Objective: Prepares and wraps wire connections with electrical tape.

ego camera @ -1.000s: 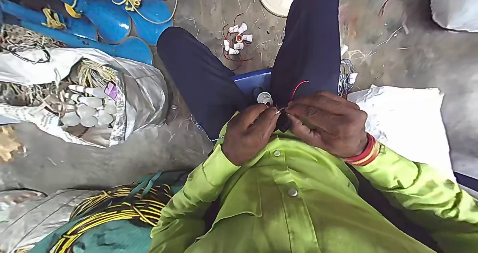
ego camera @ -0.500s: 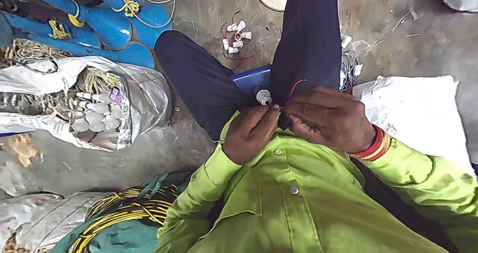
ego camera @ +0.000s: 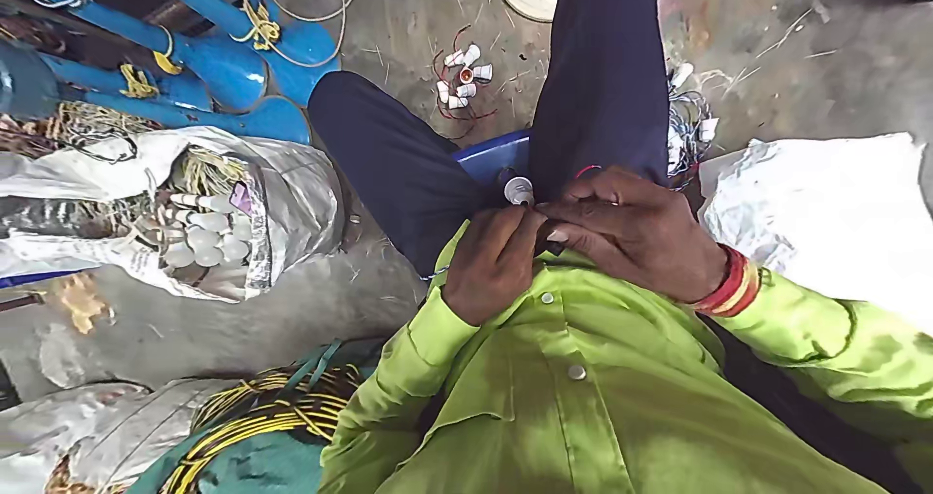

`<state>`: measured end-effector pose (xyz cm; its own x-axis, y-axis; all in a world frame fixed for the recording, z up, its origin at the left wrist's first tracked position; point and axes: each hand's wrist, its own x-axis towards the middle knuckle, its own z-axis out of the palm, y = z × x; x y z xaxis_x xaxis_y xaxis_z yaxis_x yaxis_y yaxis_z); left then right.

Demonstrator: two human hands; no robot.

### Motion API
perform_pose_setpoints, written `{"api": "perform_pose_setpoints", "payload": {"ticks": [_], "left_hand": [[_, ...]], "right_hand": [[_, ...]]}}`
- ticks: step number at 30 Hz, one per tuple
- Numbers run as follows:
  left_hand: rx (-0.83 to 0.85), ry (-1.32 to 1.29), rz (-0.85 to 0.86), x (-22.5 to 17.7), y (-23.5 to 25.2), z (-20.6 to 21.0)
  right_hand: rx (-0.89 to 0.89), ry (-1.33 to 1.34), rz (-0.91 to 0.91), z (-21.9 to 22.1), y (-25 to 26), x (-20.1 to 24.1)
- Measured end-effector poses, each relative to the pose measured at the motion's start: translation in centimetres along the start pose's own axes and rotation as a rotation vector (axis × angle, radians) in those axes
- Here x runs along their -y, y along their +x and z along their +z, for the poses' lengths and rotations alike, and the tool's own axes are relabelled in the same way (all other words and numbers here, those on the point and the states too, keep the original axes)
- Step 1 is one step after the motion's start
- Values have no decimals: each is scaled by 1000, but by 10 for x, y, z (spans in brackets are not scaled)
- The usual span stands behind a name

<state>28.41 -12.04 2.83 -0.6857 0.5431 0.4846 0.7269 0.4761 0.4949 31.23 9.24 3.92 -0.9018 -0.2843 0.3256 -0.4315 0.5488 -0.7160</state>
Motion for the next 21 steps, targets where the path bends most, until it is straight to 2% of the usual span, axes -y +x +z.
{"api": "perform_pose_setpoints", "payload": {"ticks": [4, 7, 10, 12, 15, 17, 19, 21], "left_hand": [[14, -18, 12, 0, -1, 1], [16, -22, 28, 1, -2, 2], [17, -27, 66, 1, -3, 2], [13, -28, 76, 0, -3, 1], [7, -15, 60, -2, 0, 1], [10, 10, 20, -3, 2, 2], [53, -7, -52, -3, 5, 1], [134, -125, -212, -3, 8, -2]], "right_hand": [[23, 320, 277, -2, 0, 2], [179, 449, 393, -8, 3, -4], [316, 465, 372, -15, 8, -11], [330, 482, 336, -17, 8, -17], [247, 518, 342, -13, 6, -19], [169, 451, 326, -9, 5, -16], [95, 265, 237, -5, 6, -12], [26, 67, 109, -1, 8, -7]]}}
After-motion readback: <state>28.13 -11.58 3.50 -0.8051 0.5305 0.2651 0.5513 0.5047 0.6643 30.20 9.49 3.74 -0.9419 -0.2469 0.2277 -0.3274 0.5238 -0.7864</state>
